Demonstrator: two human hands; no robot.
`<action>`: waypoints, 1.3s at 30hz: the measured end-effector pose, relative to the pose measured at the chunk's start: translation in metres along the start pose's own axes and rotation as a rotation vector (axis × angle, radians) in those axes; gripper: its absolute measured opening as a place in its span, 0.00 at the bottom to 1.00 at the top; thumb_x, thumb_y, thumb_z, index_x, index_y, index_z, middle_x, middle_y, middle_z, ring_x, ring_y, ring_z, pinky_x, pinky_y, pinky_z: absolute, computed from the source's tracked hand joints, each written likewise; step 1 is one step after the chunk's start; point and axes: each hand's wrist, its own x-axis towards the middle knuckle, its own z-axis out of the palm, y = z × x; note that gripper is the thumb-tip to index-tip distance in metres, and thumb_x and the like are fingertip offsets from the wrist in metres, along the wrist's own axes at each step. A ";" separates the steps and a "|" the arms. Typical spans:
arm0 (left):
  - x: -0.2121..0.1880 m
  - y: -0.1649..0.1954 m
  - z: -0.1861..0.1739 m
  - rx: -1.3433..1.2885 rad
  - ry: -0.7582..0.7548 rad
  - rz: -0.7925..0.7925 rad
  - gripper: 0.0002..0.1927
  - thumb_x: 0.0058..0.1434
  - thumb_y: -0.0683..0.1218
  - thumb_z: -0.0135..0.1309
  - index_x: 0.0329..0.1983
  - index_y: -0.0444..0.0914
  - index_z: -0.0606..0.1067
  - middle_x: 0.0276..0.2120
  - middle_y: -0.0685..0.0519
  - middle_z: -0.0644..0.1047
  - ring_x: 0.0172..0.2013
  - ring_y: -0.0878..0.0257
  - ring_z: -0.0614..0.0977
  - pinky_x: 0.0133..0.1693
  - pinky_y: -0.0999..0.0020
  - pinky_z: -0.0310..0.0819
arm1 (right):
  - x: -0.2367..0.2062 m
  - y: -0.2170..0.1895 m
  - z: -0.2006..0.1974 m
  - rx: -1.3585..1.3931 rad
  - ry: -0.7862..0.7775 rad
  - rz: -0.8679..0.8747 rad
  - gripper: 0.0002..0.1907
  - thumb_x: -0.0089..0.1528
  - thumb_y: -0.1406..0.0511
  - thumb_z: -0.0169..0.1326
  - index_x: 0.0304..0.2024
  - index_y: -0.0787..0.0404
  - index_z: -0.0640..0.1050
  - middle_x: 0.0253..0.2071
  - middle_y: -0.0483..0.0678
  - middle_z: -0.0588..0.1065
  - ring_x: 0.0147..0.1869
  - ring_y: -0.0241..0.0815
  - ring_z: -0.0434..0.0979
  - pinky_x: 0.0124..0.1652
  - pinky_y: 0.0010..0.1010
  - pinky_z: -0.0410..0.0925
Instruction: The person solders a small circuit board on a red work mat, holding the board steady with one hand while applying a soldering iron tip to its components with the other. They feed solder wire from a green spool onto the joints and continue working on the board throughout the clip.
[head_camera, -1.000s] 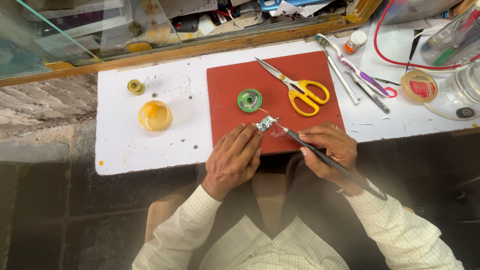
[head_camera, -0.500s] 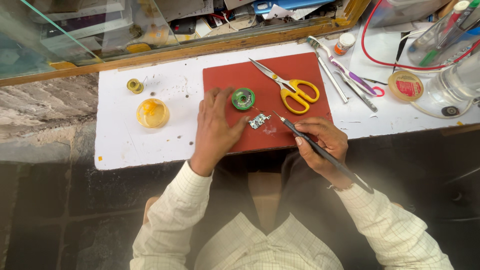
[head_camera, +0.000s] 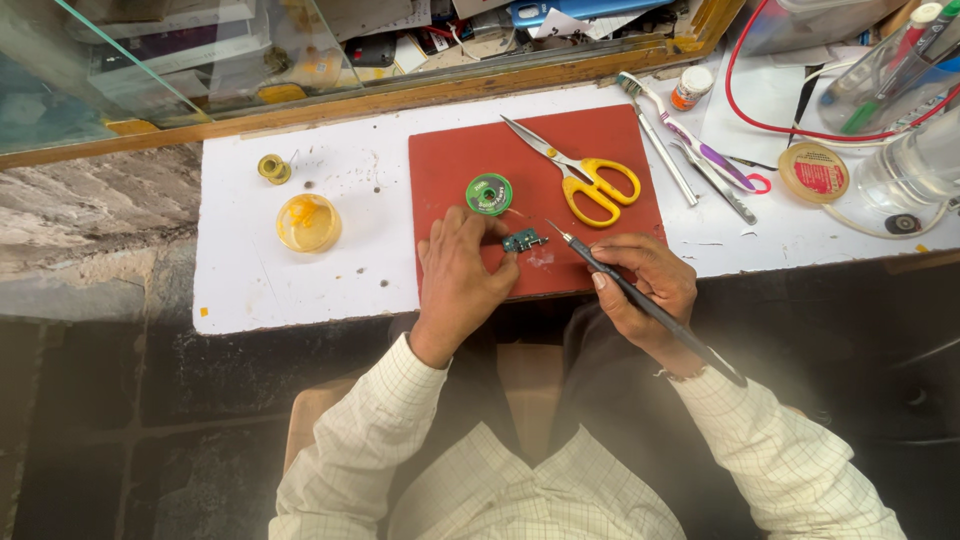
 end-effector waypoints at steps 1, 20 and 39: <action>0.000 -0.001 0.000 -0.019 0.009 0.007 0.13 0.50 0.44 0.64 0.39 0.43 0.76 0.38 0.56 0.73 0.43 0.57 0.74 0.44 0.59 0.61 | 0.000 0.000 0.000 0.004 0.002 0.001 0.11 0.64 0.75 0.56 0.49 0.71 0.77 0.51 0.57 0.76 0.51 0.39 0.80 0.47 0.23 0.75; -0.002 -0.004 0.002 -0.025 0.011 0.039 0.13 0.51 0.44 0.64 0.39 0.43 0.77 0.38 0.56 0.73 0.42 0.58 0.74 0.43 0.60 0.61 | -0.001 0.002 0.000 0.020 0.005 -0.008 0.10 0.65 0.75 0.55 0.49 0.71 0.77 0.51 0.57 0.76 0.51 0.39 0.81 0.50 0.25 0.76; 0.057 -0.026 0.007 0.049 -0.045 -0.029 0.21 0.50 0.50 0.69 0.46 0.38 0.79 0.43 0.45 0.73 0.45 0.48 0.75 0.45 0.52 0.70 | 0.000 0.005 0.002 0.092 0.018 0.000 0.11 0.67 0.75 0.54 0.52 0.72 0.76 0.53 0.56 0.75 0.51 0.39 0.81 0.50 0.26 0.77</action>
